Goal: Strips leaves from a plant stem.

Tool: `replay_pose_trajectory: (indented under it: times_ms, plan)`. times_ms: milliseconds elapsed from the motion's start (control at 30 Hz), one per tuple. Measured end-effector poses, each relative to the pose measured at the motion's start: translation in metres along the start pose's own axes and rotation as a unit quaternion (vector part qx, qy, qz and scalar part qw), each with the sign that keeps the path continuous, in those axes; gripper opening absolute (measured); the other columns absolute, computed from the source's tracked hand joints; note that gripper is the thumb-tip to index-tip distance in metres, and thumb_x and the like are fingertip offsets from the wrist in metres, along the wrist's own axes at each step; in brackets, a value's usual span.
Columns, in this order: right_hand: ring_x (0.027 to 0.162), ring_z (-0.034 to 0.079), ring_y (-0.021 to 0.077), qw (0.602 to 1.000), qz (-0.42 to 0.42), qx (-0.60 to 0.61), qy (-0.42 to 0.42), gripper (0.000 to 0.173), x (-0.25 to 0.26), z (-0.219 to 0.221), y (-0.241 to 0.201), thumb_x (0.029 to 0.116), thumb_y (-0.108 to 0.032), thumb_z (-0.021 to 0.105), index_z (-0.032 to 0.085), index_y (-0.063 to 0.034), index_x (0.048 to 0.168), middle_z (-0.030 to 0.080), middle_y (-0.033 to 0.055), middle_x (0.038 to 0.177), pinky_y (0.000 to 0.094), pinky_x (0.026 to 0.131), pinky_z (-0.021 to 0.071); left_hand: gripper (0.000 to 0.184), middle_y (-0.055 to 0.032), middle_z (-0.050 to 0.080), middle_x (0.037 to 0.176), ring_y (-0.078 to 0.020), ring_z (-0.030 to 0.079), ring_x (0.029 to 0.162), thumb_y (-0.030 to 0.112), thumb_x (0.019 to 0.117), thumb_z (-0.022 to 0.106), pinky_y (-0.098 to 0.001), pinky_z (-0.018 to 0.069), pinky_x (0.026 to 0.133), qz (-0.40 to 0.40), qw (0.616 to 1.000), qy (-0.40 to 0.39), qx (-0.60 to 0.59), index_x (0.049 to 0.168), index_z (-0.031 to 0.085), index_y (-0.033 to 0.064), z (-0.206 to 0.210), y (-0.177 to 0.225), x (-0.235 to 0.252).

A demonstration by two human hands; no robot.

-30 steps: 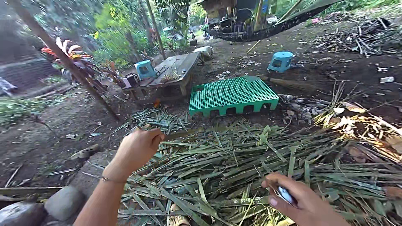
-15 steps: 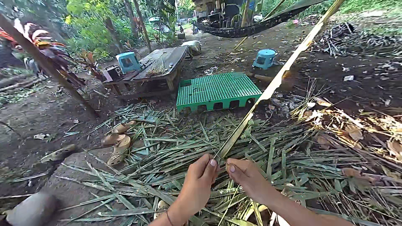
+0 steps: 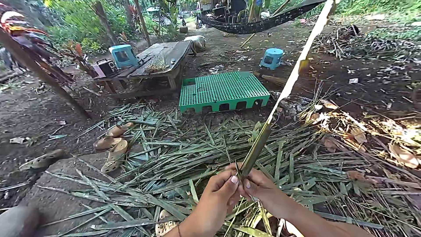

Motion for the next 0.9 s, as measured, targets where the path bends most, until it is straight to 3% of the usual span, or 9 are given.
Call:
replay_pose_trajectory:
  times_ms: [67, 100, 200, 267, 367, 500, 600, 800, 900]
  plan:
    - [0.069, 0.05, -0.0119, 0.995, -0.004, 0.071, -0.064, 0.05, 0.002, 0.001, -0.006, 0.1051, -0.046, 0.049, 0.047, -0.0227, 0.15, 0.063, -0.0186, 0.095, 0.0077, 0.061, 0.0432, 0.035, 0.0176, 0.046, 0.06, 0.0095, 0.036, 0.048, 0.013, 0.1068, 0.031, -0.0088, 0.0296, 0.044, -0.007, 0.999, -0.028, -0.039, 0.086, 0.058, 0.0222, -0.002, -0.004, 0.001]
    - [0.069, 0.052, -0.0111, 0.992, -0.006, 0.09, -0.086, 0.045, 0.002, -0.001, -0.008, 0.1058, -0.043, 0.049, 0.051, -0.0254, 0.148, 0.065, -0.0173, 0.095, 0.0081, 0.061, 0.0445, 0.036, 0.0176, 0.045, 0.059, 0.0094, 0.036, 0.047, 0.013, 0.1058, 0.03, -0.0088, 0.0289, 0.043, -0.014, 0.998, -0.039, -0.05, 0.084, 0.057, 0.023, -0.004, -0.004, 0.001]
    - [0.069, 0.058, -0.0071, 0.983, 0.002, 0.121, -0.136, 0.029, 0.001, -0.012, -0.006, 0.1065, -0.037, 0.052, 0.067, -0.0218, 0.126, 0.068, -0.011, 0.088, 0.011, 0.061, 0.0482, 0.038, 0.0177, 0.045, 0.059, 0.0088, 0.037, 0.047, 0.014, 0.103, 0.029, -0.0096, 0.0303, 0.044, -0.038, 0.992, -0.098, -0.07, 0.079, 0.056, 0.0253, -0.006, -0.002, 0.001]
    - [0.068, 0.057, -0.0084, 0.985, 0.001, 0.11, -0.132, 0.028, 0.001, -0.014, -0.009, 0.1064, -0.035, 0.053, 0.069, -0.0209, 0.124, 0.067, -0.0113, 0.085, 0.0097, 0.061, 0.0474, 0.037, 0.0177, 0.042, 0.059, 0.0081, 0.037, 0.047, 0.018, 0.1025, 0.028, -0.0102, 0.0293, 0.044, -0.052, 0.986, -0.133, -0.084, 0.077, 0.052, 0.0273, -0.006, -0.003, 0.0]
    - [0.068, 0.052, -0.01, 0.998, -0.04, 0.004, -0.057, 0.03, 0.0, -0.011, -0.014, 0.1074, -0.03, 0.051, 0.068, -0.018, 0.129, 0.061, -0.0121, 0.079, 0.0083, 0.062, 0.0439, 0.038, 0.0168, 0.039, 0.057, 0.0076, 0.033, 0.045, 0.021, 0.1027, 0.025, -0.0102, 0.0252, 0.042, -0.076, 0.983, -0.126, -0.108, 0.074, 0.05, 0.0274, -0.005, -0.004, -0.002]
    - [0.065, 0.052, -0.0083, 0.991, -0.05, -0.094, 0.081, 0.036, -0.004, -0.019, -0.019, 0.1067, -0.026, 0.052, 0.063, -0.01, 0.137, 0.06, -0.0133, 0.078, 0.01, 0.06, 0.0465, 0.038, 0.0158, 0.036, 0.055, 0.0066, 0.029, 0.043, 0.019, 0.102, 0.023, -0.0106, 0.023, 0.041, -0.116, 0.979, -0.102, -0.135, 0.075, 0.05, 0.0256, -0.005, -0.007, -0.005]
    - [0.063, 0.053, -0.0058, 0.984, -0.021, -0.088, 0.152, 0.038, -0.004, -0.035, -0.027, 0.1061, -0.018, 0.049, 0.057, -0.004, 0.14, 0.058, -0.0159, 0.077, 0.0118, 0.057, 0.0474, 0.038, 0.0159, 0.036, 0.055, 0.0064, 0.028, 0.042, 0.02, 0.1026, 0.023, -0.0109, 0.0228, 0.04, -0.142, 0.98, -0.09, -0.109, 0.077, 0.051, 0.0258, -0.01, -0.009, -0.013]
    - [0.055, 0.053, -0.0005, 0.953, 0.01, -0.034, 0.3, 0.041, -0.005, -0.082, -0.038, 0.1057, -0.008, 0.036, 0.051, -0.0073, 0.143, 0.059, -0.0104, 0.073, 0.0139, 0.052, 0.0481, 0.042, 0.0176, 0.037, 0.056, 0.0074, 0.028, 0.045, 0.024, 0.106, 0.019, -0.0113, 0.0228, 0.042, -0.157, 0.987, -0.041, 0.003, 0.081, 0.052, 0.025, -0.03, -0.014, -0.027]
    - [0.054, 0.052, 0.0004, 0.955, 0.01, -0.012, 0.297, 0.042, -0.005, -0.088, -0.033, 0.1052, -0.006, 0.037, 0.048, -0.0039, 0.146, 0.057, -0.0093, 0.07, 0.0144, 0.052, 0.0478, 0.032, 0.0184, 0.036, 0.059, 0.0076, 0.029, 0.047, 0.026, 0.1081, 0.031, -0.0114, 0.0233, 0.043, -0.122, 0.989, -0.064, 0.051, 0.086, 0.053, 0.0258, -0.039, -0.011, -0.028]
Point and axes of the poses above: each hand's wrist, its own x-axis towards the middle knuckle, its own z-axis out of the palm, y = z × x, the point moved 3 cm from there along x, towards the middle knuckle
